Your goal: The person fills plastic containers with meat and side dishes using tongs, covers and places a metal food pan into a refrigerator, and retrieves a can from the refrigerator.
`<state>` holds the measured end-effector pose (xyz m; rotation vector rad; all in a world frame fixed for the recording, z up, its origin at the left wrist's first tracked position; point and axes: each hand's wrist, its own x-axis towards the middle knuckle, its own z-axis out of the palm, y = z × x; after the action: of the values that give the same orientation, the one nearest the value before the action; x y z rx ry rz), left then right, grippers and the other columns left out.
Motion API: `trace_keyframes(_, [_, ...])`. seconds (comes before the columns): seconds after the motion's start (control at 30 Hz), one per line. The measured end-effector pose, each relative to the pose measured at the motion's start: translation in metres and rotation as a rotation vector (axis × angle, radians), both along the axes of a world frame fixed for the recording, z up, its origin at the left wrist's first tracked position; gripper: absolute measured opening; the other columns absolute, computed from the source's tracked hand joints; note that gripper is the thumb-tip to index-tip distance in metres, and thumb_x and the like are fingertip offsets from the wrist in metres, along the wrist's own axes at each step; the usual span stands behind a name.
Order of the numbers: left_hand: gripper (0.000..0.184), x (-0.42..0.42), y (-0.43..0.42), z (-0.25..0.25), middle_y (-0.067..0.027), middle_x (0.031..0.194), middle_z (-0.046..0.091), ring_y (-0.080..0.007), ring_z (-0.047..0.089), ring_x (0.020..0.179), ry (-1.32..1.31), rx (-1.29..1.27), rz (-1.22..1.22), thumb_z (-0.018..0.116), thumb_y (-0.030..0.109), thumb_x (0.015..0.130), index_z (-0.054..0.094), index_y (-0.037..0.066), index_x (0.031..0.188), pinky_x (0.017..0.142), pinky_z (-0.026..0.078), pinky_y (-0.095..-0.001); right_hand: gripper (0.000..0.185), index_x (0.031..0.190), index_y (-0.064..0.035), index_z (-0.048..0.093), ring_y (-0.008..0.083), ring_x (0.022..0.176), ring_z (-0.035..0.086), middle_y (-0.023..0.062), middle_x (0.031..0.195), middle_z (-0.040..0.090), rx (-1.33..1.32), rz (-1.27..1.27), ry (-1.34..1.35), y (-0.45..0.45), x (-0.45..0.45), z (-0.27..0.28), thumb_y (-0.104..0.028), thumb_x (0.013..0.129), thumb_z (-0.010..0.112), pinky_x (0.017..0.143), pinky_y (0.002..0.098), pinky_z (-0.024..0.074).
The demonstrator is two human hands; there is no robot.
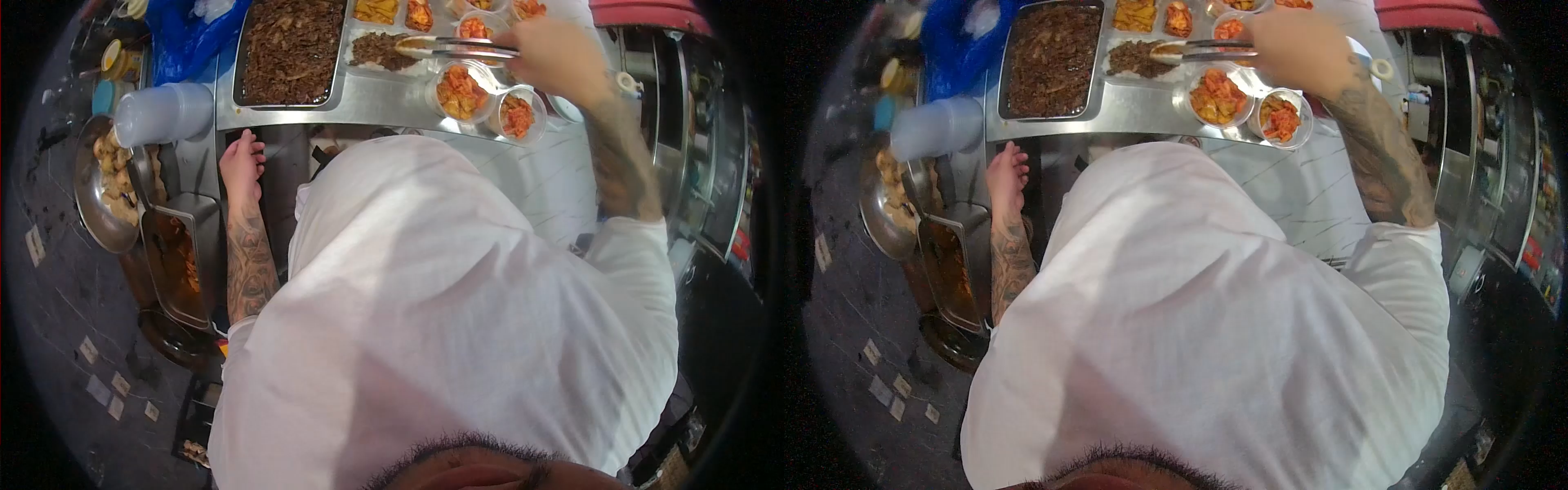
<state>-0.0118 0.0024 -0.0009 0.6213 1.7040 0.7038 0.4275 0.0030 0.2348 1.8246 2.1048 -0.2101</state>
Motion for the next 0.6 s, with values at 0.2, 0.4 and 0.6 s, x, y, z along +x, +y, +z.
trace_keyframes(0.2, [0.033,-0.008,0.004,-0.004,-0.0001,0.086,0.065,-0.0079,0.056,0.065,-0.016,-0.013,-0.027,0.063,0.038,0.097,0.064,0.007,0.110,0.053,0.040,-0.0229,0.035,0.113,-0.0097,0.073,0.0327,0.084,0.069,0.0156,0.088,0.071,0.025,0.119,0.146,0.009,0.010,-0.024,-0.015,0.079,0.066,0.079,0.0450,0.0537])
trace_keyframes(0.4, [0.033,-0.007,0.004,-0.008,0.0000,0.086,0.066,-0.0080,0.056,0.063,-0.026,-0.012,-0.019,0.065,0.038,0.096,0.064,0.008,0.110,0.051,0.039,-0.0225,0.034,0.115,-0.0114,0.073,0.0331,0.087,0.068,0.0157,0.095,0.072,-0.072,-0.102,0.099,0.009,0.015,-0.030,-0.016,0.081,0.066,0.077,0.0441,0.0538])
trace_keyframes(0.6, [0.031,-0.007,0.005,-0.008,-0.0005,0.083,0.066,-0.0064,0.054,0.060,-0.016,-0.024,-0.003,0.064,0.035,0.097,0.066,0.006,0.107,0.049,0.038,-0.0212,0.034,0.115,-0.0136,0.073,0.0342,0.080,0.067,0.0156,0.088,0.070,-0.011,-0.004,0.127,0.006,0.019,-0.014,-0.020,0.082,0.068,0.074,0.0453,0.0531])
